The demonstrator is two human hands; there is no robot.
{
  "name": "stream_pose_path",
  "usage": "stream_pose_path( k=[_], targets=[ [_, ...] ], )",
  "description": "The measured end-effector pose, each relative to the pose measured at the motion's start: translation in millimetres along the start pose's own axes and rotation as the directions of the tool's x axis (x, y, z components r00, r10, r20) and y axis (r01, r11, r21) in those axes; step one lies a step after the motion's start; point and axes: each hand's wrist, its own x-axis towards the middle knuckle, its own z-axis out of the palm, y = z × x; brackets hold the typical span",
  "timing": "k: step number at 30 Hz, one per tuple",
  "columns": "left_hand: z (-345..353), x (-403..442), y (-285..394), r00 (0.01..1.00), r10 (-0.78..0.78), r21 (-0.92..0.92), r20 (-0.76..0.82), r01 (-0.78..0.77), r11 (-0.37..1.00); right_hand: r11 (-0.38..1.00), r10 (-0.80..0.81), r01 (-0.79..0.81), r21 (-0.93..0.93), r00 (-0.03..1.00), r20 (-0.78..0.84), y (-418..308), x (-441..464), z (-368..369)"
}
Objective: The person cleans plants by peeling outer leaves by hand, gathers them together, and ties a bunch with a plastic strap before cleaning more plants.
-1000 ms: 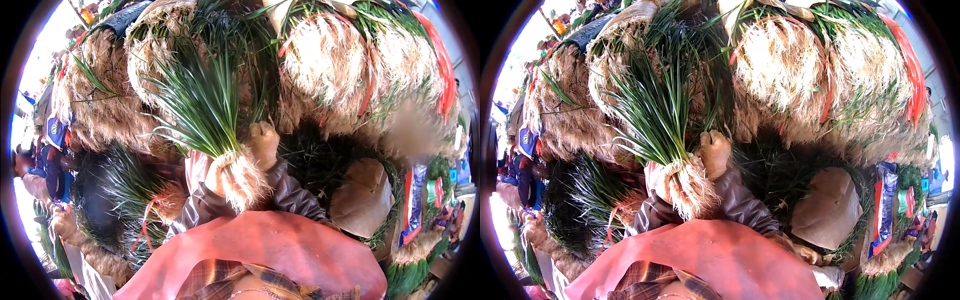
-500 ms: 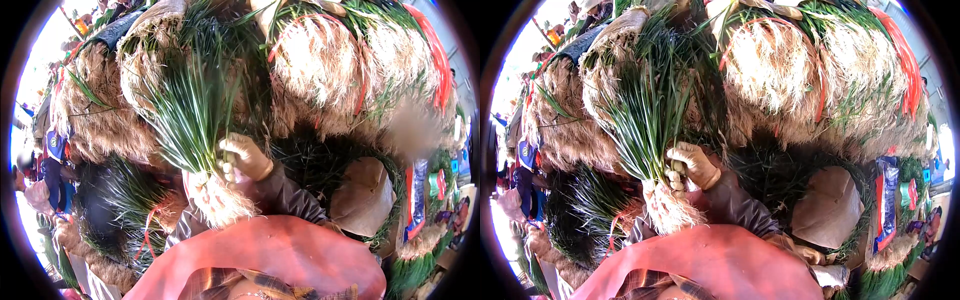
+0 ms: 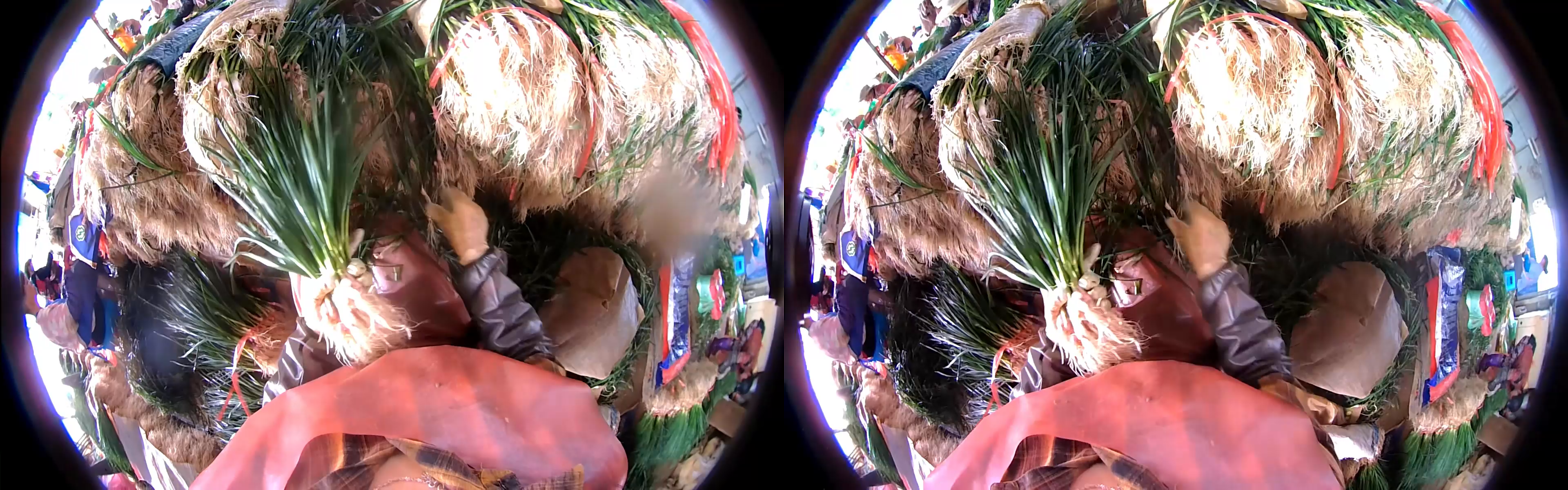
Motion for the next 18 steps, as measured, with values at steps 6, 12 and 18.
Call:
stream_pose_path(
  k=[6,12,18],
  targets=[
    [1.4,-5.6,6.3,0.999,0.041,0.004,0.004,-0.041,0.999,0.995,-0.01,0.022,0.101,0.993,-0.117,5.6,23.6,87.9],
    [-4.1,-5.2,4.2,1.0,0.023,-0.01,0.0,-0.023,1.0,0.956,0.045,-0.073,0.283,0.994,0.104,31.6,-0.3,21.9],
    [-0.7,-4.6,0.3,0.998,0.035,0.004,-0.045,-0.035,0.999,0.238,-0.108,-0.594,0.768,0.77,0.629,-40.1,-8.6,-72.3]
  ],
)
